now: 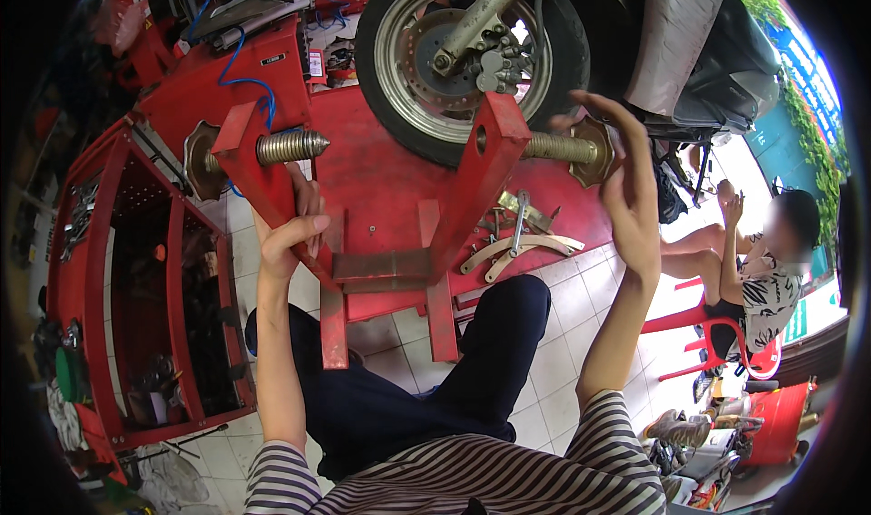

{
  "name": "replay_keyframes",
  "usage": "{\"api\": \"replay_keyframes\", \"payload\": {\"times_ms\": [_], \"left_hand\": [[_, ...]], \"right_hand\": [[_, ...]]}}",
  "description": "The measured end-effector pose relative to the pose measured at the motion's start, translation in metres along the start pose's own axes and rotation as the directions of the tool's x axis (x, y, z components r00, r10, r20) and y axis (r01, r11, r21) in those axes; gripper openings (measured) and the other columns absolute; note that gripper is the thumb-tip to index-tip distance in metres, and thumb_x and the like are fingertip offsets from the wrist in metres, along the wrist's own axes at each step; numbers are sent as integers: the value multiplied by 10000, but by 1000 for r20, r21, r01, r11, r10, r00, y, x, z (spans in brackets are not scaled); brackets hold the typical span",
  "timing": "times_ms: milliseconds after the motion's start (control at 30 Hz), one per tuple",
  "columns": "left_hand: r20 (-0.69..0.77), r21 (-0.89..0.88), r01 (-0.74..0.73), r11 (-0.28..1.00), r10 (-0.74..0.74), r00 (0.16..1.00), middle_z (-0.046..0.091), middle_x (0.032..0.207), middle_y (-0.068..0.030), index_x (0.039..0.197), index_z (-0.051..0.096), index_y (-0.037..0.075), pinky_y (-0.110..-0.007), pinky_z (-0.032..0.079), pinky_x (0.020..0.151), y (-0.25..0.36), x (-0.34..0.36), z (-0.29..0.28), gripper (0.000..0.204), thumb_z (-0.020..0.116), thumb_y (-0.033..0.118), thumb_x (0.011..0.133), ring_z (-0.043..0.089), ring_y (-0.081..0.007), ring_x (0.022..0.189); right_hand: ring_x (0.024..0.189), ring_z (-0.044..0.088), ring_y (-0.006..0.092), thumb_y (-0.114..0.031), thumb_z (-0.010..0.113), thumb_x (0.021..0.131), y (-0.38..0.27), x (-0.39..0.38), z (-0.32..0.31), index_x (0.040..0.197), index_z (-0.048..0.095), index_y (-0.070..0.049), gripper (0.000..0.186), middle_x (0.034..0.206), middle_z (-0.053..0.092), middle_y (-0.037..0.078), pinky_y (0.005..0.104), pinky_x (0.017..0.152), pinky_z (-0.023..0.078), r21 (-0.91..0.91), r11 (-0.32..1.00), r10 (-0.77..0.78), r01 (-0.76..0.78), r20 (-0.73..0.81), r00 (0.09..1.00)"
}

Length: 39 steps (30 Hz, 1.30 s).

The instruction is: The person assembles a metal bracket using a wrench and then threads a large bolt through a red support stand. They handle metal components, a nut, and a large threaded rod.

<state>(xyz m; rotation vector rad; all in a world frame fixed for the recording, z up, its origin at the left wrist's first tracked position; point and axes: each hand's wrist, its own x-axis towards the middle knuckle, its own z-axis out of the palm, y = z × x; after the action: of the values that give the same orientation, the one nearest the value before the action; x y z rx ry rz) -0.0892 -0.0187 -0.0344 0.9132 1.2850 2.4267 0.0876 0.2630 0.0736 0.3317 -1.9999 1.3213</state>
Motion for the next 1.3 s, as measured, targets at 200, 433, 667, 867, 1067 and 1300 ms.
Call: {"api": "replay_keyframes", "payload": {"times_ms": [200,433,667,867,1067,1300], "left_hand": [[17,42,5,999,-5,1000,425,624,-50,834,398,38,-285,429,439,6,-3,-3,305,645,26,654,472,-154,451],[-56,46,-56,997,59,997,454,659,-89,899,403,27,-375,504,529,3,-5,11,337,642,10,661,537,-231,480],[-20,13,-50,999,50,999,453,662,-90,903,412,22,-390,505,532,2,-5,5,327,638,-3,668,516,-226,466],[-25,-31,-35,999,35,999,449,693,-79,953,412,15,-391,498,533,-4,-5,3,358,638,3,676,505,-220,456],[-22,44,-34,998,35,999,427,668,-64,933,405,32,-374,495,529,-1,-6,2,340,640,49,688,499,-216,446],[21,3,-37,999,37,999,444,709,-77,971,404,21,-381,492,529,-3,-3,-4,370,639,10,684,507,-218,451]], "right_hand": [[1181,577,239,-159,528,1005,13,1,-16,1326,504,29,373,1212,605,146,347,1004,452,-104,986,144,-130,140,980],[1197,573,226,-198,470,1034,14,-8,3,1316,513,22,360,1314,554,173,358,1033,436,94,989,-111,117,-66,992],[1078,632,190,-284,550,1010,-19,5,-9,1289,544,29,420,1139,631,115,309,906,498,7,925,377,-379,82,923],[1207,562,222,-96,596,966,10,4,-31,1273,564,2,324,1342,544,130,336,956,491,-125,985,-89,117,206,974],[1187,585,237,-224,430,1063,-8,11,-14,1316,524,21,365,1350,530,150,306,947,490,132,896,404,-423,152,902],[1105,615,208,-138,597,962,1,1,-16,1367,468,-3,447,1230,600,123,299,912,496,-166,982,117,-88,174,978]]}}
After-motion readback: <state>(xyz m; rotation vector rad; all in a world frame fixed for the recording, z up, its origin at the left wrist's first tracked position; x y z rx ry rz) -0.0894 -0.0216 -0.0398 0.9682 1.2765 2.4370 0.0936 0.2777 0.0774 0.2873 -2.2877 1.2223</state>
